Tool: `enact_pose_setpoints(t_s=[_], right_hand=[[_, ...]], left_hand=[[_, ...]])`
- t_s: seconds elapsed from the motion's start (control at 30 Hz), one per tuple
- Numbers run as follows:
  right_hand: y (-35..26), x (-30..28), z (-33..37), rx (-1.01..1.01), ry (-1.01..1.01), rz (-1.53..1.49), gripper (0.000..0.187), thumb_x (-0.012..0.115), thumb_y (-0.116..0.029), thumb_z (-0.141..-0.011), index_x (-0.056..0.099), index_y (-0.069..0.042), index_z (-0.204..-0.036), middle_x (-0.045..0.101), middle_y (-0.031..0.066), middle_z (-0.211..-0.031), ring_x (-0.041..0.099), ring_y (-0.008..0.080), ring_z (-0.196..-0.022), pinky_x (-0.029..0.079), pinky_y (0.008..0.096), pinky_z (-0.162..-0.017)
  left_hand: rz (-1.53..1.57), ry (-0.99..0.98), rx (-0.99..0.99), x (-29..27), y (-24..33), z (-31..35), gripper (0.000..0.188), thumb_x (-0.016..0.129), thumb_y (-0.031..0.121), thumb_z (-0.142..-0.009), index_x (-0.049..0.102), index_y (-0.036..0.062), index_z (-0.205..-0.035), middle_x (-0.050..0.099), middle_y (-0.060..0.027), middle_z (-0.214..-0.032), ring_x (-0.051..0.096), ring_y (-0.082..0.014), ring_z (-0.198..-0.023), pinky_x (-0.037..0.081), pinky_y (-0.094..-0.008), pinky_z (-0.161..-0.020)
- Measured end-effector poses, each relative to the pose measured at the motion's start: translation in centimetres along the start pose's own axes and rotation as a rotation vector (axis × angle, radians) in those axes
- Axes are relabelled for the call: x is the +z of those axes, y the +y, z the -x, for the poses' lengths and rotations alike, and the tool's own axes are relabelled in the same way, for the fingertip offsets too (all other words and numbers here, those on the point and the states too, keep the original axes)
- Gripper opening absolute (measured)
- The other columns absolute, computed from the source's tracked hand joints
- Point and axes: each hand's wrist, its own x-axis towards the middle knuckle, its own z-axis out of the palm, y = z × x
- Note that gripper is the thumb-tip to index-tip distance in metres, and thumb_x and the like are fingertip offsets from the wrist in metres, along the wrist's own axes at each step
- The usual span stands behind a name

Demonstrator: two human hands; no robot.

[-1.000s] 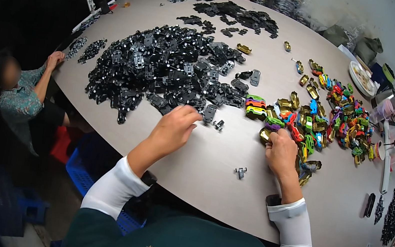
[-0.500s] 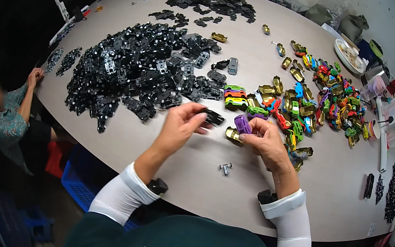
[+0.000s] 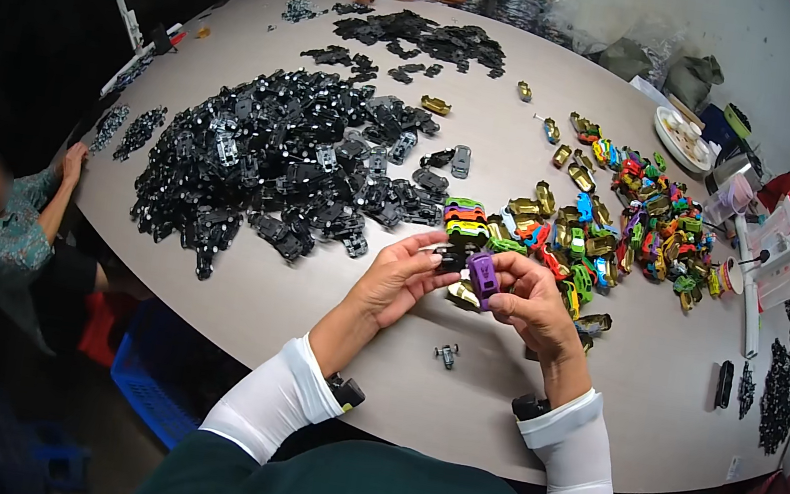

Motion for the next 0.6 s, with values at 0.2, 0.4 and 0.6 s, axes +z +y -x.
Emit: enact_pose_setpoints(t_s=[0.2, 0.4, 0.6], right_hand=[[0.3, 0.2, 0.0, 0.023, 0.043, 0.356, 0.042, 0.079, -0.004, -0.073, 0.054, -0.004, -0.107, 0.066, 0.0017, -0.09, 0.06, 0.008, -0.082, 0.048, 0.0241, -0.073], [0.2, 0.7, 0.0, -0.06, -0.041, 0.519, 0.048, 0.081, -0.007, -0.071, 0.055, -0.003, -0.111, 0.066, 0.0027, -0.094, 0.062, 0.0101, -0.09, 0.049, 0.0255, -0.08], [1.5, -0.6, -0.5, 0.02, 0.115, 0.677, 0.047, 0.083, -0.007, -0.069, 0.056, -0.004, -0.107, 0.062, 0.0006, -0.089, 0.055, 0.0062, -0.078, 0.044, 0.0218, -0.069]], left_hand=[[-0.364, 0.053, 0.164, -0.7, -1.4, -0.2, 0.027, 0.061, -0.001, -0.088, 0.06, -0.0025, -0.114, 0.065, -0.0077, -0.099, 0.062, -0.0125, -0.087, 0.055, -0.027, -0.077], [-0.491, -0.044, 0.067, 0.3, -1.4, 0.3, 0.026, 0.063, 0.003, -0.088, 0.06, 0.0, -0.113, 0.067, -0.0039, -0.095, 0.06, -0.006, -0.077, 0.048, -0.0196, -0.068], [-0.537, -0.069, 0.051, 0.0, -1.1, 0.4, 0.024, 0.064, 0.007, -0.088, 0.06, -0.0001, -0.111, 0.067, -0.0045, -0.094, 0.061, -0.006, -0.075, 0.05, -0.0186, -0.066]])
